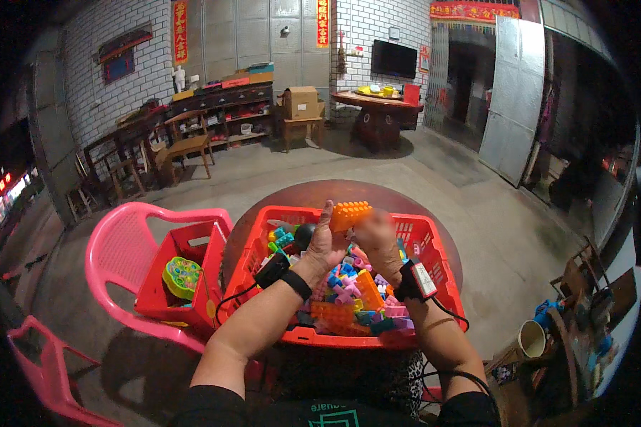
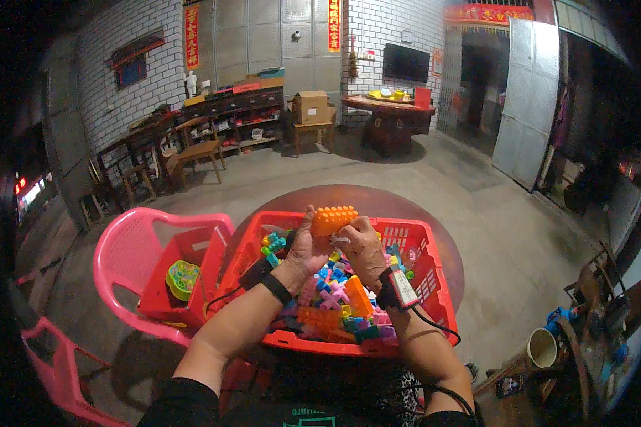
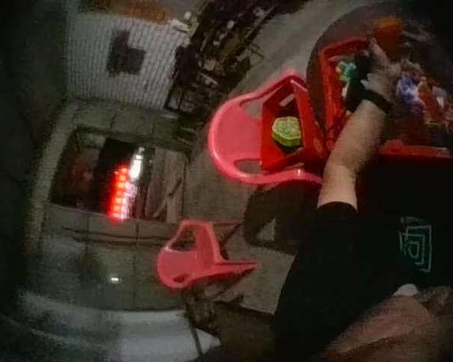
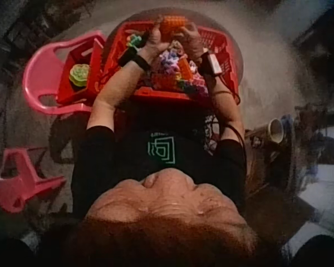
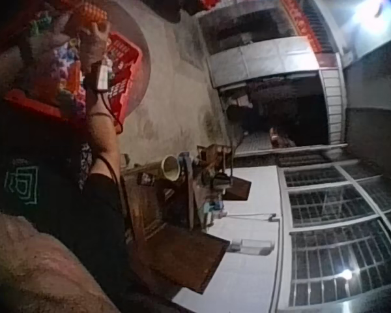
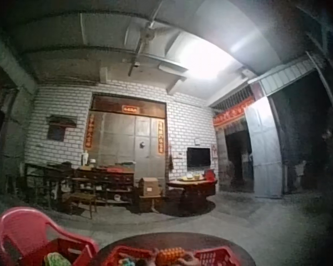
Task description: Sorting plastic toy building blocks and other small items into a red basket.
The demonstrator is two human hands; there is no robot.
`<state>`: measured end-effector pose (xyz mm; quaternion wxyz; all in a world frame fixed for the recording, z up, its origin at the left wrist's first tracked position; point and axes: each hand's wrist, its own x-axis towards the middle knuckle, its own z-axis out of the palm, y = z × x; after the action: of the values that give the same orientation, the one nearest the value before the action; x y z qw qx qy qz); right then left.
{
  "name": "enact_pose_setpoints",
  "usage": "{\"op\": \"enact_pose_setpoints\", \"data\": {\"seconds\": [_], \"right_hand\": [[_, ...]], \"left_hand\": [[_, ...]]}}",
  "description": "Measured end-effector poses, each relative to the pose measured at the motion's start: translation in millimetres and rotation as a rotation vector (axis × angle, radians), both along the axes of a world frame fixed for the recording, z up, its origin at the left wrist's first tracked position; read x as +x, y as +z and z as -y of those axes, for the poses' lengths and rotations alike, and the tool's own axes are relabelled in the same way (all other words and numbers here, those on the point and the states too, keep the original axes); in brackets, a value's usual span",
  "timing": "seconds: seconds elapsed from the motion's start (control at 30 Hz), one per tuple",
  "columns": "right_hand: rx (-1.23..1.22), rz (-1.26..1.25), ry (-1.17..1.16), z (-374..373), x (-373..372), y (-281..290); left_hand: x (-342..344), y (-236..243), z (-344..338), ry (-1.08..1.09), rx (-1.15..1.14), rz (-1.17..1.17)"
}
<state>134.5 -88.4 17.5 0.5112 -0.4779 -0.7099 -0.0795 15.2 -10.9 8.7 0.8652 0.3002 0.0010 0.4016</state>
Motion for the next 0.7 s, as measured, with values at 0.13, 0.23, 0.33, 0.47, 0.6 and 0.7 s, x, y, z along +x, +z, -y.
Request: {"op": "enact_pose_setpoints", "data": {"seconds": [0.13,0.23,0.33,0.47,0.6,0.7], "right_hand": [[-0.011,-0.019,0.002,-0.6,0.5,6.5],[0.094,0.103,-0.040,-12.9,15.0,-3.0],[-0.017,-0.138,-0.041,-5.6,11.9,1.9],[-0.024,-0.072,-0.094,-4.6,11.0,5.0],[0.028,-0.064,-0.081,-1.3,5.0,10.4],[0.007,-0.089,0.046,2.3,-7.0,10.2]], "left_hand": [[-3.2,5.7,-5.5,-0.003,0.121,0.016],[-4.2,18.4,-1.7,-0.061,0.272,0.025],[-12.3,28.9,12.9,0.068,0.328,-0.158],[-17.5,18.0,0.7,0.056,0.316,-0.196],[-7.1,1.3,-7.6,-0.009,0.222,-0.314],[-3.0,-4.7,-0.9,0.069,0.014,-0.242]]}}
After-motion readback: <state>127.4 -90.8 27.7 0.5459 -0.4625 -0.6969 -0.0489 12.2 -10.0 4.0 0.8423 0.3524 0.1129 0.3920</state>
